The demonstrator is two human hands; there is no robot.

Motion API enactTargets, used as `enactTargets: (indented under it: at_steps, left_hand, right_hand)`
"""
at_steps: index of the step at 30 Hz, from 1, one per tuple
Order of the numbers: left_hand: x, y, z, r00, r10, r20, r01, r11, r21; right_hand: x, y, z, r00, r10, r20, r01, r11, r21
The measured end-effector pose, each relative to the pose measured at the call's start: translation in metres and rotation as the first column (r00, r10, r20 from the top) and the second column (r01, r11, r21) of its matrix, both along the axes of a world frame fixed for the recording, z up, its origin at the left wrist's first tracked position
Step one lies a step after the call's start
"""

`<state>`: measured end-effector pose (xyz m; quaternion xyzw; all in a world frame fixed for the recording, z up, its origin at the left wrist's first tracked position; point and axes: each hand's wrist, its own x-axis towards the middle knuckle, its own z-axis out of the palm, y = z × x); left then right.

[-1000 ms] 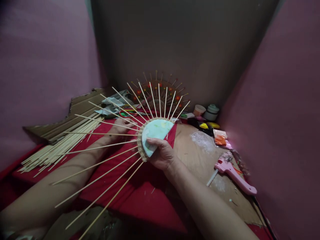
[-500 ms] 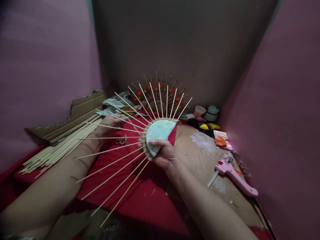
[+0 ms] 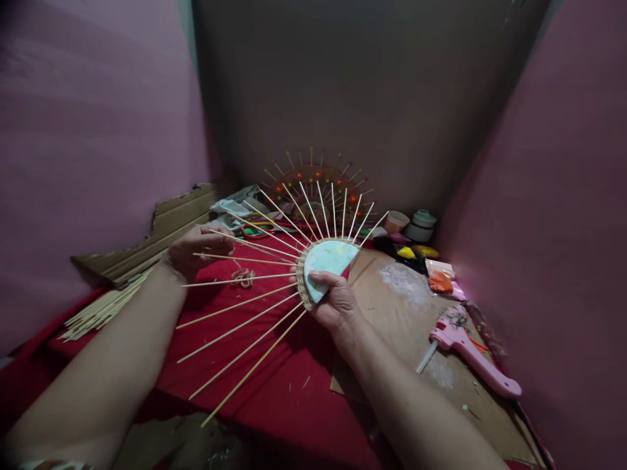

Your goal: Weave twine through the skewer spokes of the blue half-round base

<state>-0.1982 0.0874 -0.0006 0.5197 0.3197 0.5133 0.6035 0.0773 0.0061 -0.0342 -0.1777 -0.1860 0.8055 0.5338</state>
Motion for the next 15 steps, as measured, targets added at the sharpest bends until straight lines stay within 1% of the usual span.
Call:
enactTargets:
  at_steps: [2,3,7,9,12,15]
  left_hand:
    - [-0.003,-0.004,0.002,0.999,-0.006,-0.053,0.008,0.999,0.044]
    - [-0.004,-0.005,0.003,0.999,-0.003,-0.052,0.006,0.998,0.067]
    - [-0.011,-0.004,0.004,1.000,-0.006,0.029,0.001,0.987,0.161]
    - [-0.012,-0.001,0.004,0.999,0.002,0.039,-0.009,0.984,0.175]
    - [-0.010,0.003,0.004,0.997,0.080,0.012,-0.081,0.984,0.159]
    - [-0.006,0.010,0.002,0.966,0.226,-0.124,-0.207,0.967,0.152]
  right_hand:
    - [0.000,0.000,0.000,1.000,-0.018,-0.007,0.018,1.000,-0.004]
    - [0.000,0.001,0.000,1.000,-0.027,-0.010,0.027,1.000,-0.008]
    - [0.001,0.002,-0.001,0.999,-0.052,-0.012,0.051,0.998,-0.021]
    - [0.002,0.003,-0.002,0.998,-0.055,-0.013,0.055,0.998,-0.033]
    - [0.002,0.005,-0.003,0.999,-0.041,0.005,0.041,0.998,-0.047]
    - [0.002,0.004,-0.003,0.999,-0.018,0.027,0.018,0.999,-0.027]
